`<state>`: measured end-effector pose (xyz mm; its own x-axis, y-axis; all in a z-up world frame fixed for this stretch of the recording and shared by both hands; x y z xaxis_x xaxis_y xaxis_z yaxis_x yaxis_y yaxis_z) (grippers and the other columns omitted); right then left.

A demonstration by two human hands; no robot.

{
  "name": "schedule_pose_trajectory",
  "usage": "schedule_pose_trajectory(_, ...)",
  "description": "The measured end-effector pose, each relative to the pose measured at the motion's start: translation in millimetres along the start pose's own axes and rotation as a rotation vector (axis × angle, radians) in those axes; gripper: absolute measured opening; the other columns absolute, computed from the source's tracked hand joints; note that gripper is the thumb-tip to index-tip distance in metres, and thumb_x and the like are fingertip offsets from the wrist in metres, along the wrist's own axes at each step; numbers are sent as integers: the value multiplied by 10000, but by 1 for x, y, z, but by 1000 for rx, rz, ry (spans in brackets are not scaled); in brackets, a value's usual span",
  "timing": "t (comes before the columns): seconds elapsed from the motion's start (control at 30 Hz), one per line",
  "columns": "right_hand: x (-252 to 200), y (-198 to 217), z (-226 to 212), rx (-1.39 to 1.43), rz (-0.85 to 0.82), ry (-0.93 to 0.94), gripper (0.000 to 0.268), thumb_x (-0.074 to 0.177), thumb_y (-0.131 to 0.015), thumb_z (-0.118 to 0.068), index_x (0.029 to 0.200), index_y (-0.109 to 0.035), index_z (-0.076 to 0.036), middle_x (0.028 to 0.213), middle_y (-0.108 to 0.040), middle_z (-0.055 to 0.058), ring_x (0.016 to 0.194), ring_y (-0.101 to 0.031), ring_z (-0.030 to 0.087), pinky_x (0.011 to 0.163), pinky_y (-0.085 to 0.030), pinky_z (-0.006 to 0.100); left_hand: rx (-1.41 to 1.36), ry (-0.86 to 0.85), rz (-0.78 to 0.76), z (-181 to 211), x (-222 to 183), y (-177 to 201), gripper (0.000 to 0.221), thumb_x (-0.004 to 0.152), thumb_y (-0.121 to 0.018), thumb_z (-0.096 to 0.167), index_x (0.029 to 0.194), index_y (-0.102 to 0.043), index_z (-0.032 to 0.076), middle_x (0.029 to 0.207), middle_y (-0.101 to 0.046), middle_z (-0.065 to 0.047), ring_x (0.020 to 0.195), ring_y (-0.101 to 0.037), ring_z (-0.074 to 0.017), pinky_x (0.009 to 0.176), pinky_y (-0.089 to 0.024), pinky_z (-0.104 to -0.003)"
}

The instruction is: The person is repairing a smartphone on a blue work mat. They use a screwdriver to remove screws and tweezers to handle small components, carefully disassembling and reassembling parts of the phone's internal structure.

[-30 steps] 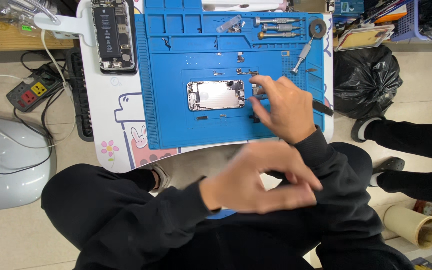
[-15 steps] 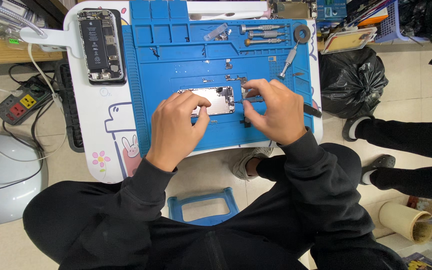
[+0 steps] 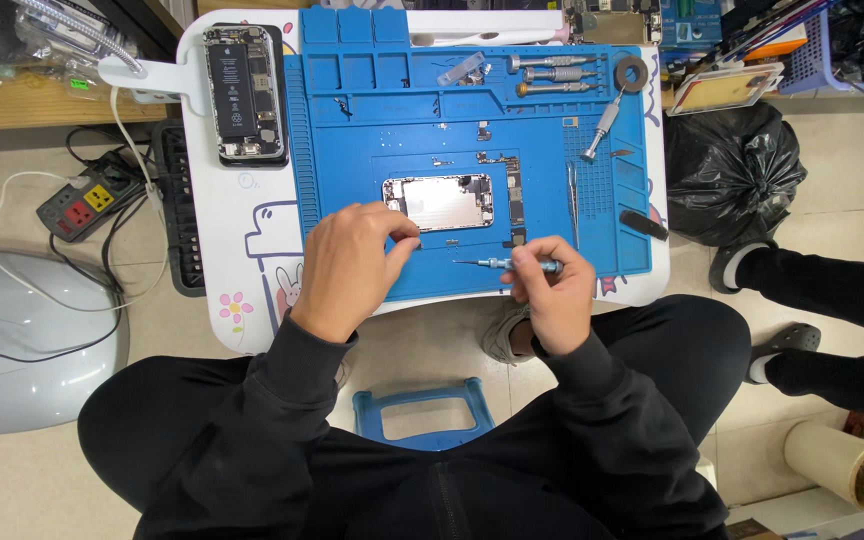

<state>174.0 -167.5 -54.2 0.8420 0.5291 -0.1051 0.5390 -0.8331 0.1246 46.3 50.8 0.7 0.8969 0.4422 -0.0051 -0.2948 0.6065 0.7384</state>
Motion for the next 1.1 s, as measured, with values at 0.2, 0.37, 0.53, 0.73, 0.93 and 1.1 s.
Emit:
schedule_pose_trajectory(0.2, -14, -21, 23, 173, 22, -142, 125, 979, -725, -113, 994, -646, -18, 708, -711, 149, 560, -603, 113, 495, -483, 211, -155, 71, -141, 8, -9, 6, 137, 858, -775, 67, 974, -828, 116, 847, -777, -96, 774, -723, -287, 700, -584, -423)
schedule_pose_trajectory(0.37, -12, -27, 31, 279, 1, -189, 164, 983, -719, -156, 1035, -640, -22, 775, -743, 181, 585, -624, 128, 495, -488, 208, -594, 82, -66, 16, -14, -17, 230, 882, -772, 158, 1103, -795, 96, 943, -805, -105, 799, -754, -250, 701, -577, -360)
schedule_pose_trajectory(0.53, -12, -28, 32, 339, 10, -232, 164, 1020, -678, -192, 1054, -613, -45, 838, -754, 165, 638, -649, 124, 508, -492, 186, -998, 141, 87, 16, -17, -55, 272, 912, -808, 269, 1158, -796, 154, 1007, -823, -22, 927, -753, -104, 740, -587, -224)
schedule_pose_trajectory(0.73, -10, -26, 39, 375, 7, -235, 158, 1026, -665, -189, 1070, -602, -51, 849, -749, 172, 647, -659, 138, 505, -494, 190, -1183, 204, 214, 15, -16, -72, 253, 946, -768, 184, 1165, -782, 58, 1024, -822, -96, 929, -761, -133, 769, -624, -238)
schedule_pose_trajectory(0.93, 7, -9, 2, 212, -13, -46, 232, 1043, -627, -227, 1082, -647, 1, 883, -752, 213, 721, -686, 165, 532, -541, 202, -1215, 238, 244, 18, -11, -67, 250, 966, -738, 172, 1154, -774, 11, 1011, -820, -132, 916, -776, -170, 766, -642, -256)
schedule_pose_trajectory(1.1, 32, 32, -73, -700, 132, 449, 303, 1115, -578, -333, 1057, -780, -115, 882, -743, 70, 823, -659, 232, 625, -525, 267, -1170, 244, 253, 12, -10, -66, 256, 972, -733, 171, 1148, -771, -10, 989, -816, -158, 875, -771, -166, 726, -650, -250)
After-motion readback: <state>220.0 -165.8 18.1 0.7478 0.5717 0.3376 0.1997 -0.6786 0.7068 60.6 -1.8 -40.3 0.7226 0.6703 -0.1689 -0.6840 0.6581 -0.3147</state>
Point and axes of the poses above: each hand's wrist, its own x-axis towards the middle knuckle, its own y-axis out of the back of the hand, z = x × y, the point moved 8 cm from there along x, towards the middle knuckle
